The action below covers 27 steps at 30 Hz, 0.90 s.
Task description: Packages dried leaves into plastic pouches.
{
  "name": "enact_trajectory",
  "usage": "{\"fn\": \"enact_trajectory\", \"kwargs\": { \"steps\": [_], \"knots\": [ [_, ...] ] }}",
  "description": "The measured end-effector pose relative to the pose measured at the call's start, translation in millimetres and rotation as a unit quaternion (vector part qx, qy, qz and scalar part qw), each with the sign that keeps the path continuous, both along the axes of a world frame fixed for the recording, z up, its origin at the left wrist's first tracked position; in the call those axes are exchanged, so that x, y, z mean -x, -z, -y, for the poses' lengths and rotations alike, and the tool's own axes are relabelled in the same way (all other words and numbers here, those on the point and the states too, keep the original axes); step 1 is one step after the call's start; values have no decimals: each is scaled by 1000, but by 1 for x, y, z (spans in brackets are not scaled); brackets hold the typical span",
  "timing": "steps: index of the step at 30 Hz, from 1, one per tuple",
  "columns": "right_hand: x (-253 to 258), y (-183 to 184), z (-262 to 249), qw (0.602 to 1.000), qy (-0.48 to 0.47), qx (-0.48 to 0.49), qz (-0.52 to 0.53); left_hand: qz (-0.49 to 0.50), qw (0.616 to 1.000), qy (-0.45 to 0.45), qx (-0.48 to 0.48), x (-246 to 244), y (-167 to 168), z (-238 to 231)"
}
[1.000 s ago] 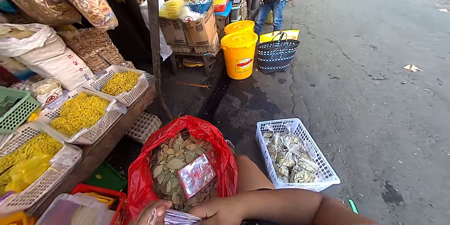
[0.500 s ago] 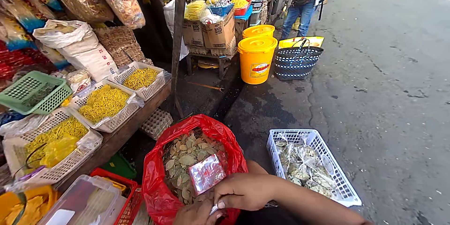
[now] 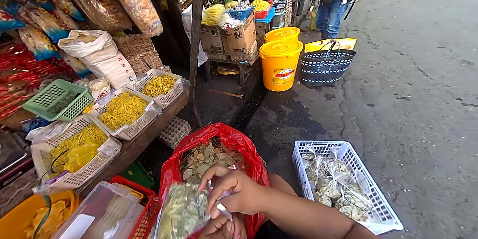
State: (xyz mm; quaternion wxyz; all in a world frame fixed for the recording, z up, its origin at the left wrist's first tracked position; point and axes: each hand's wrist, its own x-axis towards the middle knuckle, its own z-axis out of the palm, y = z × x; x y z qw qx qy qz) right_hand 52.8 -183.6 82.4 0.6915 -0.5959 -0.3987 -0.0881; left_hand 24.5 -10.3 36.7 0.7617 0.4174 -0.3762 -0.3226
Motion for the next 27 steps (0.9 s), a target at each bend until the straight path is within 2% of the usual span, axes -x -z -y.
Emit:
{"fn": "enact_trajectory", "kwargs": {
  "steps": [1,2,3,5,7,9,10,11,12,13,15,16,18,19,21,23,26,27],
  "knots": [
    [4,2,-1,993,-84,-35,-74,-12,1000,-19,11,-3,8,-5],
    [5,8,-2,978,-139,-48,-151,-15,997,-76,-13,-6,9,-15],
    [5,15,-2,959,-165,-47,-224,0,984,-152,-88,-7,-4,-22],
    [1,29,1,930,-165,-30,-327,121,945,-207,-223,-27,-16,-30],
    [-2,35,10,918,-138,-2,-371,271,878,-234,-318,-41,-16,-35],
    [-2,41,15,904,-99,16,-415,405,770,-296,-396,-43,-13,-34],
    [-1,44,15,898,-77,18,-433,448,720,-329,-416,-41,-12,-33],
    [0,46,14,894,-54,18,-444,453,698,-347,-434,-38,-14,-31],
    [1,48,12,895,-31,15,-444,413,708,-351,-452,-33,-19,-29],
    [2,48,11,903,-14,18,-428,331,748,-340,-463,-29,-26,-26],
    [6,46,11,932,27,61,-356,140,835,-317,-427,-28,-34,-19],
    [9,45,12,943,63,85,-316,83,854,-319,-403,-26,-36,-13],
    [17,46,10,951,150,93,-252,96,854,-324,-395,-15,-38,-4],
    [19,50,5,952,176,92,-231,143,836,-336,-409,-7,-36,-4],
    [17,57,-4,953,203,78,-210,267,768,-387,-435,1,-27,1],
    [23,65,-11,949,207,32,-234,349,702,-453,-425,7,-17,11],
    [29,65,-23,936,195,-42,-291,408,625,-526,-407,12,-9,16],
    [29,66,-22,937,198,-48,-285,403,617,-540,-406,13,-9,17]
  ]
}}
